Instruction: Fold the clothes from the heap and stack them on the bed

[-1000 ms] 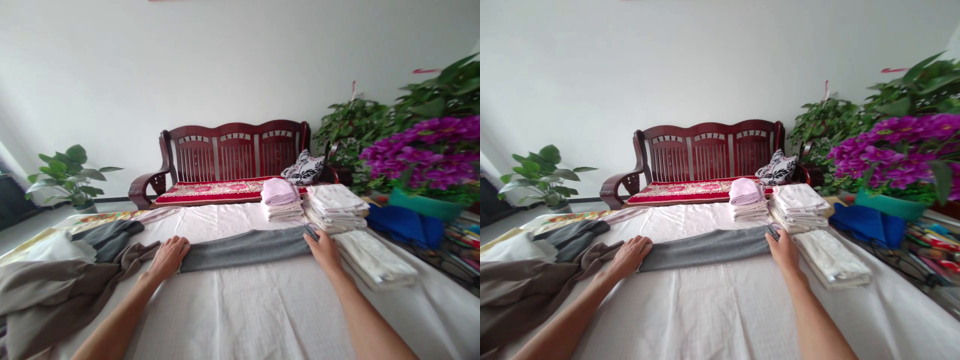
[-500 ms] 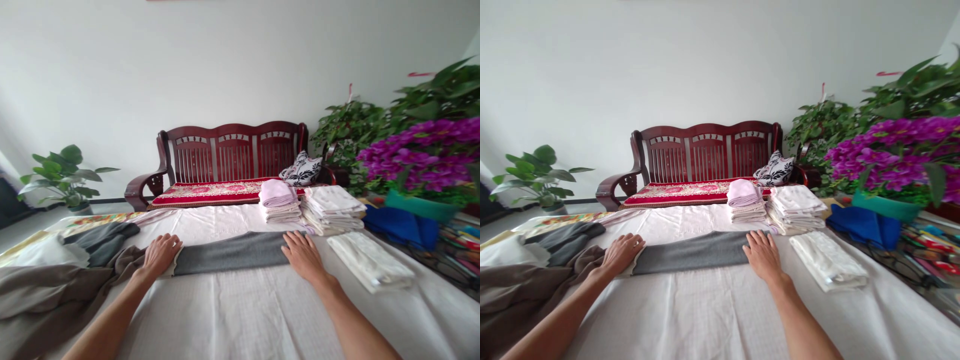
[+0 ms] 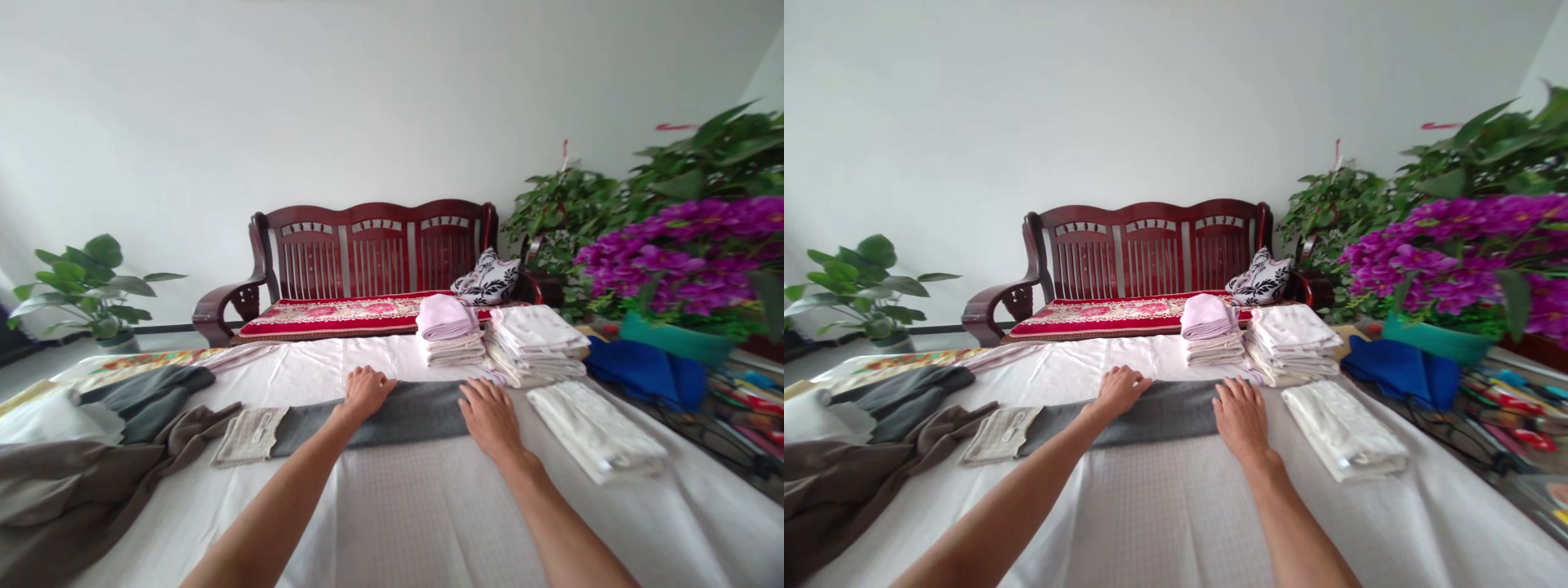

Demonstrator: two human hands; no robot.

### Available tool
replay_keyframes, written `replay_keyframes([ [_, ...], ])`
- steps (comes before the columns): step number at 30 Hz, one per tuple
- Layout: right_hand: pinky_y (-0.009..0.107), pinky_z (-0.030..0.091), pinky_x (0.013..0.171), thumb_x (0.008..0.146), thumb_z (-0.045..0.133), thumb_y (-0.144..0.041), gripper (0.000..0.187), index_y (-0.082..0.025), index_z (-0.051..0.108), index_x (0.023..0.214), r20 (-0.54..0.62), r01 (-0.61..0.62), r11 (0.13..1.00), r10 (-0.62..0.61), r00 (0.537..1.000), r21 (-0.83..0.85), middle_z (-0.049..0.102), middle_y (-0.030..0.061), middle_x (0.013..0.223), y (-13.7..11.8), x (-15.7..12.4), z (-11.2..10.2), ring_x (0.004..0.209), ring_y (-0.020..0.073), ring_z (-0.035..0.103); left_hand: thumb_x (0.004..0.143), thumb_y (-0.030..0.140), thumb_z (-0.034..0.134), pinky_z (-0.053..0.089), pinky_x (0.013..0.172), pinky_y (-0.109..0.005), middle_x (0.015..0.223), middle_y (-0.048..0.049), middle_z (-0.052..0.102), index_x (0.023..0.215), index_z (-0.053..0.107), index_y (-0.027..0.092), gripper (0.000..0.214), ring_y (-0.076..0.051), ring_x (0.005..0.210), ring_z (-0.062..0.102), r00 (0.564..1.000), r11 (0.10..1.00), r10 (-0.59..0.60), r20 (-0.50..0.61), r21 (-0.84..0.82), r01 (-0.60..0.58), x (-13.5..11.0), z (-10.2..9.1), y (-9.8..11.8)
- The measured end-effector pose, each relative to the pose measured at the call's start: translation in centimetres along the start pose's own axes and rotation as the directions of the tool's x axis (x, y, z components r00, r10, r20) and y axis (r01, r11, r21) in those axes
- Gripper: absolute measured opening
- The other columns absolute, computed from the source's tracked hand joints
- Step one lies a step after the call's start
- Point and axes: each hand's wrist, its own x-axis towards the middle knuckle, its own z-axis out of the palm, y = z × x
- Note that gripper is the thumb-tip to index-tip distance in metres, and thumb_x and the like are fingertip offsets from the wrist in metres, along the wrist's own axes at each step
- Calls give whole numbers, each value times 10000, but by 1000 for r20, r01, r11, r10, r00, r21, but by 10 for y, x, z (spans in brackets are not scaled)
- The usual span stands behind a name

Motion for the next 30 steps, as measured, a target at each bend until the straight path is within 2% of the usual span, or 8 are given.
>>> replay_keyframes([
  [5, 481, 322, 1099, 947, 486, -262, 323, -224, 682, 1202, -15, 0, 1000, 0, 1000, 17, 651, 80, 1337, -2, 1, -1, 1308, 306, 495, 854, 454, 623, 435, 853, -383, 991, -99, 753, 947, 800, 269, 273, -280, 986, 655, 998, 998, 4, 56, -68, 0, 17, 19, 9],
  [10, 528, 251, 1141, 949, 495, -283, 339, -214, 664, 1236, -21, -8, 1000, 8, 1000, 0, 636, 91, 1360, -4, 2, 0, 1326, 315, 472, 920, 433, 548, 415, 900, -427, 1094, -141, 715, 995, 760, 219, 310, -291, 1043, 629, 995, 993, -101, -11, -66, 100, 20, 32, 10],
  [13, 560, 214, 1147, 969, 470, -309, 347, -224, 659, 1247, -23, -22, 999, 22, 999, -37, 624, 88, 1381, 0, 2, 3, 1338, 331, 455, 921, 413, 572, 412, 928, -444, 1109, -150, 687, 997, 730, 198, 278, -302, 1074, 604, 995, 995, -86, -53, -55, 83, 17, 36, 11],
  [18, 581, 210, 1141, 981, 441, -328, 373, -207, 654, 1262, -50, -56, 995, 52, 997, -79, 628, 111, 1372, 15, 3, 2, 1379, 349, 403, 917, 256, 592, 314, 1110, -508, 1283, -128, 617, 1174, 650, 213, 267, -299, 1247, 519, 990, 999, 41, -136, -9, -42, 5, 30, 10],
  [22, 566, 172, 1173, 983, 421, -308, 435, -125, 601, 1334, -66, -50, 997, 45, 997, -64, 539, 153, 1466, -2, 6, -6, 1440, 344, 329, 940, 238, 551, 296, 1181, -486, 1456, -125, 523, 1311, 584, 196, 374, -283, 1409, 400, 949, 964, 264, -175, 12, -266, -12, 28, 3],
  [25, 508, 205, 1189, 995, 390, -344, 501, -142, 510, 1438, 45, 109, 993, -110, 993, 42, 453, 123, 1543, -34, 4, -8, 1464, 294, 312, 987, 353, 480, 317, 1188, -440, 1546, -128, 439, 1429, 496, 179, 475, -270, 1458, 353, 911, 912, 408, -66, -25, -410, -26, 31, -2],
  [27, 484, 237, 1189, 1004, 363, -394, 533, -178, 460, 1481, 161, 214, 968, -233, 959, 128, 430, 94, 1562, -51, 1, -6, 1466, 263, 323, 1010, 439, 409, 286, 1203, -453, 1586, -127, 381, 1486, 433, 179, 543, -276, 1482, 312, 882, 882, 471, 34, -32, -470, -34, 32, -5],
  [30, 506, 241, 1190, 1003, 341, -447, 567, -191, 436, 1500, 279, 213, 966, -247, 928, 149, 407, 87, 1574, -55, -2, -1, 1467, 269, 330, 1017, 531, 315, 241, 1208, -508, 1612, -120, 328, 1537, 355, 198, 619, -302, 1502, 255, 864, 872, 487, 128, -14, -490, -43, 27, -16],
])
